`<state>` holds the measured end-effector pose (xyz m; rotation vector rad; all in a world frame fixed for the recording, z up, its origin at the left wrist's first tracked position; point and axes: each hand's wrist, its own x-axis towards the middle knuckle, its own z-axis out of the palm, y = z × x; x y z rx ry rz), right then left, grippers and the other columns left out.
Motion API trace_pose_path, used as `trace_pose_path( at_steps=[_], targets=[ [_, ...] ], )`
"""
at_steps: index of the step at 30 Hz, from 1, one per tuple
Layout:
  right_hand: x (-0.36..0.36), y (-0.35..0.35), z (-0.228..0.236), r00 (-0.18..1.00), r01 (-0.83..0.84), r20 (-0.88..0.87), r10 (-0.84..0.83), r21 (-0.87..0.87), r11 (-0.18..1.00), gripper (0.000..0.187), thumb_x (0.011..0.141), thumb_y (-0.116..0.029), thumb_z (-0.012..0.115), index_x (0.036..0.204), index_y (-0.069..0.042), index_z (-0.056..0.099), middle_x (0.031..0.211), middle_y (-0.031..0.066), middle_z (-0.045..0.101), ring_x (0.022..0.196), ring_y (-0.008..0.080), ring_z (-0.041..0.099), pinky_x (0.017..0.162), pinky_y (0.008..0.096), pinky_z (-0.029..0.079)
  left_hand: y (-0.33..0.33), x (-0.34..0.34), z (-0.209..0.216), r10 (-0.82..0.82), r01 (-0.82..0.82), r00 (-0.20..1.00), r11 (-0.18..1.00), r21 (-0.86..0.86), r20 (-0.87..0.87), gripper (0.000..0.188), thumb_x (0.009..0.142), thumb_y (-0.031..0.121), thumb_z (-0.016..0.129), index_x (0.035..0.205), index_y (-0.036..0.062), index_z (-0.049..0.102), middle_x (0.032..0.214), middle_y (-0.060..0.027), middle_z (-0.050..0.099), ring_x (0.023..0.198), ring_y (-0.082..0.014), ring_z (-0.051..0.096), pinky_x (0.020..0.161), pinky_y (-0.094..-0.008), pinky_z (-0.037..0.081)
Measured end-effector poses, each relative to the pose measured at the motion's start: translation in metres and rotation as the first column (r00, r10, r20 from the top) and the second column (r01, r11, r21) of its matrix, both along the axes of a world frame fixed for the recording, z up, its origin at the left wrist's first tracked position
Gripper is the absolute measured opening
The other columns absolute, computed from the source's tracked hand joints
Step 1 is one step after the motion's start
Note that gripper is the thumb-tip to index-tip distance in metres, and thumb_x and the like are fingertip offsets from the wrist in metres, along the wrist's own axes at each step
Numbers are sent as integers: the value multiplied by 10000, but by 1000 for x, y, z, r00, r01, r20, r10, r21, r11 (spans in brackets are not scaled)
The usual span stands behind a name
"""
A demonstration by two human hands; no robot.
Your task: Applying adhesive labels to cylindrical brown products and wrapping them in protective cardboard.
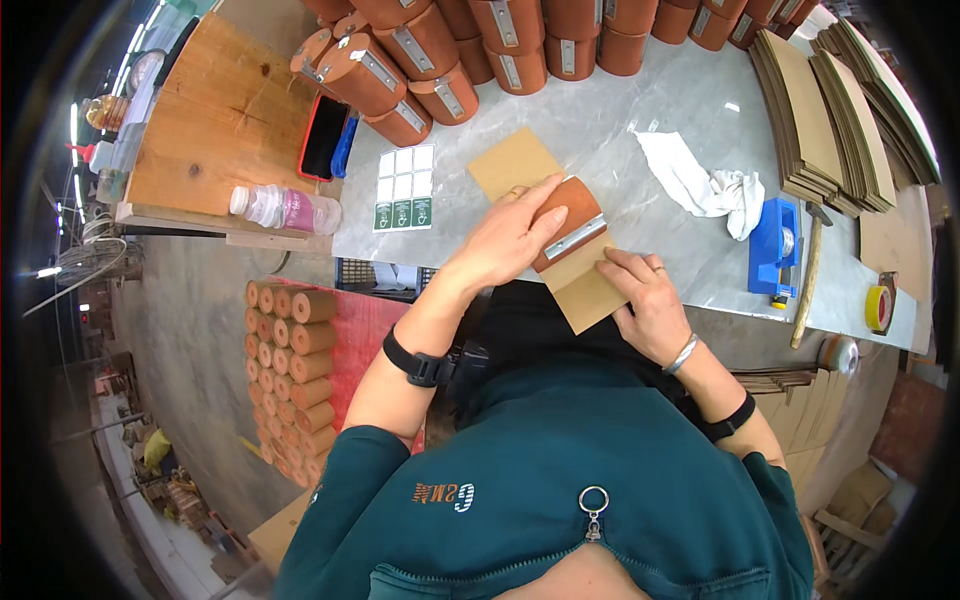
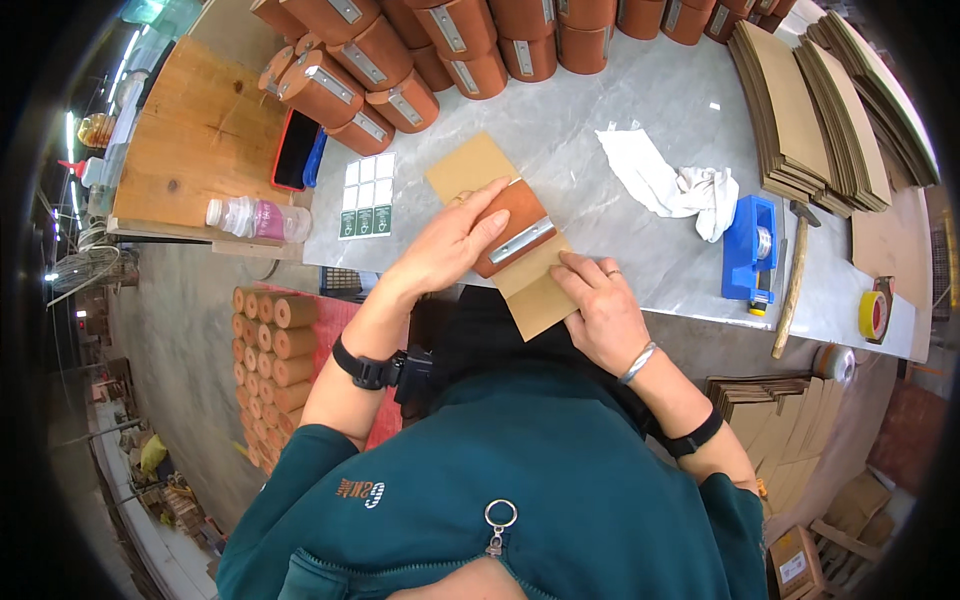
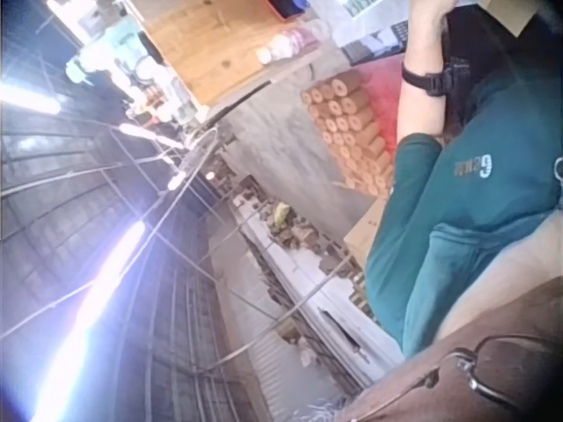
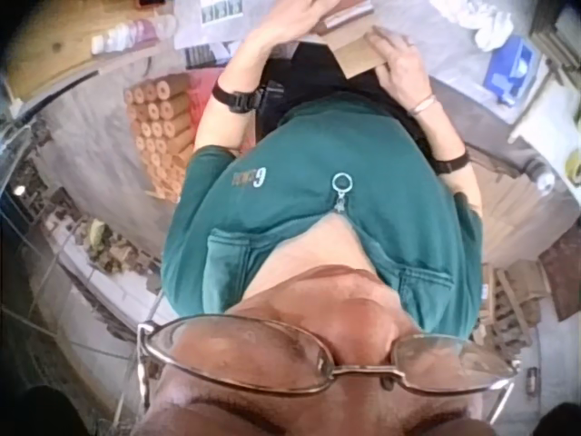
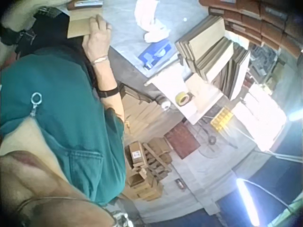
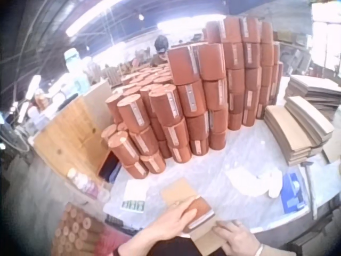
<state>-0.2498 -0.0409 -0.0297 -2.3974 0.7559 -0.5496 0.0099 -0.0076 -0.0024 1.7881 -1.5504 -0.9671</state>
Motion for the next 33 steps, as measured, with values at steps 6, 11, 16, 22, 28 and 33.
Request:
trace_pose_path(
  at_steps=[6,11,16,22,28,33],
  targets=[
    [6,-32,32,978,-136,144,151,-109,985,229,757,-2,756,970,-70,705,1259,86,673,1159,356,597,971,474,473,3,2,-10,44,-50,994,997,-61,-100,526,1022,319,692,1466,53,600,1371,-196,646,1274,-268,610,1077,-366,472],
    [49,-70,41,947,-214,222,233,-105,971,141,784,-27,796,894,-55,713,1258,96,670,1177,336,593,997,439,465,1,3,-18,39,-66,974,991,-113,-222,559,975,397,734,1426,79,646,1340,-216,667,1224,-327,645,1044,-392,500],
    [69,-82,34,936,-276,254,242,109,955,141,807,-53,806,904,-40,703,1197,109,704,1162,335,620,1013,431,479,-8,12,-25,76,-78,892,997,14,-446,521,1016,363,699,1423,43,639,1356,-155,668,1230,-252,631,1065,-363,483],
    [74,-88,34,957,-262,178,228,197,945,154,834,-43,795,928,-13,676,1177,120,714,1139,306,637,1008,402,495,16,14,-32,163,-210,705,978,17,-690,521,1002,327,722,1432,61,600,1394,-121,620,1270,-230,587,1069,-358,471],
    [79,-91,27,945,-263,254,208,209,942,183,843,-64,804,929,-18,649,1164,103,702,1116,270,619,991,376,485,28,-18,-43,264,-385,885,877,-286,-383,507,897,244,815,1309,31,610,1214,-163,626,1167,-310,615,1007,-401,494],
    [84,-90,-2,950,-128,311,34,286,950,191,873,-99,796,933,-19,633,1053,102,681,1017,234,616,928,351,486,19,-28,-61,287,-480,796,835,-267,-533,407,905,170,786,1256,11,655,1183,-150,657,1144,-269,636,1015,-383,500]
  ],
)
